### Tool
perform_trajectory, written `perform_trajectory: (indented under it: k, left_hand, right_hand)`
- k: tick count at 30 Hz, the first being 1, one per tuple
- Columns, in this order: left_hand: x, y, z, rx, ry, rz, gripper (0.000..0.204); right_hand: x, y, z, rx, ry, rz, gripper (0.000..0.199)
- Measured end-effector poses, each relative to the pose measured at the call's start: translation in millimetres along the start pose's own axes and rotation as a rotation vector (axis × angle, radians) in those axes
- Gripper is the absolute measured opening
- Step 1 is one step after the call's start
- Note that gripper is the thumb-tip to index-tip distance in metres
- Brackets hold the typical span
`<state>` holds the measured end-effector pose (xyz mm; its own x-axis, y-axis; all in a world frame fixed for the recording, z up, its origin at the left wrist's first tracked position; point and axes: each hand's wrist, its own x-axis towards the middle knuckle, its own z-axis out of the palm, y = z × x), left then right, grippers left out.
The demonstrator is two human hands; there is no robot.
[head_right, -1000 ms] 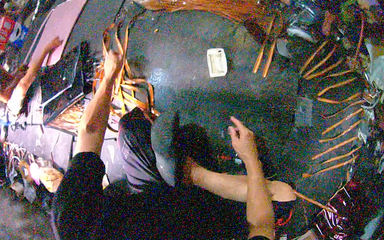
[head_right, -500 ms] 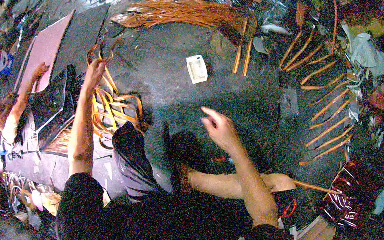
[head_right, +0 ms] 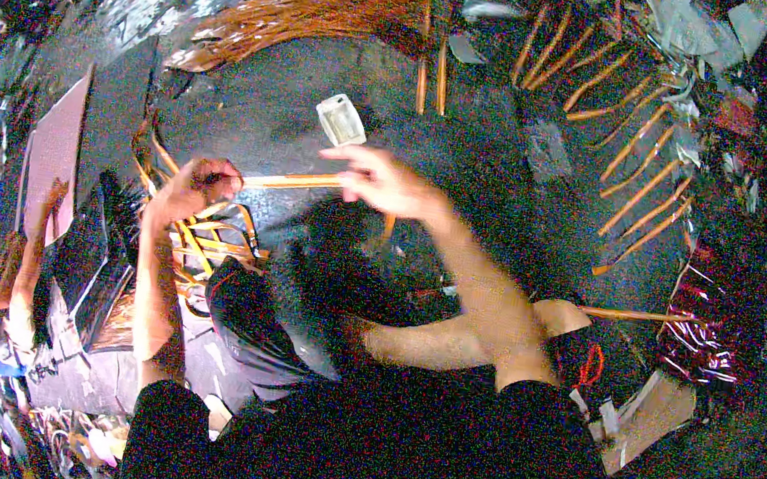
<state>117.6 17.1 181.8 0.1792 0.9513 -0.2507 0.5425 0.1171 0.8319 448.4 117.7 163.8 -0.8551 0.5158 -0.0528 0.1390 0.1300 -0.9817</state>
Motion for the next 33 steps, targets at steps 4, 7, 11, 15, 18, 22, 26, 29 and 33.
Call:
perform_trajectory:
  k: [4,7,11,15,18,22,26,29,33]
  left_hand:
    - [46.4,-46.9,53.6,-0.067,-0.025,-0.042,0.018]
    - [87.7,-98.2,107.8,-0.370,-0.032,-0.018,0.016]
    - [111.0,-69.0,138.1,-0.042,0.024,0.071,0.017]
    - [103.0,-74.2,138.4,0.133,0.110,0.163,0.019]
    - [98.3,-75.0,137.4,0.167,0.123,0.141,0.020]
    - [96.5,-57.7,136.0,0.164,0.125,0.152,0.023]
    - [93.9,-65.6,137.1,0.183,0.189,0.305,0.026]
    - [94.8,-65.3,143.3,0.235,0.171,0.296,0.033]
    - [87.0,-52.1,142.5,0.266,0.239,0.325,0.039]
  right_hand:
    - [-57.9,59.7,-87.5,-0.209,0.143,0.189,0.039]
    - [-66.8,85.3,-110.1,-0.463,0.411,0.320,0.038]
    - [-66.9,124.6,-104.5,-1.285,0.757,0.173,0.042]
    - [0.7,95.1,-45.6,-0.970,0.654,-0.055,0.053]
    - [47.8,82.3,-11.5,-0.989,0.452,0.017,0.066]
    - [80.4,92.8,-7.2,-1.095,0.457,0.068,0.067]
    - [78.8,87.2,-7.4,-1.098,0.453,-0.004,0.059]
    - [73.8,96.6,-8.7,-0.985,0.427,-0.011,0.054]
    - [31.3,94.4,-23.3,-0.584,0.755,-0.103,0.031]
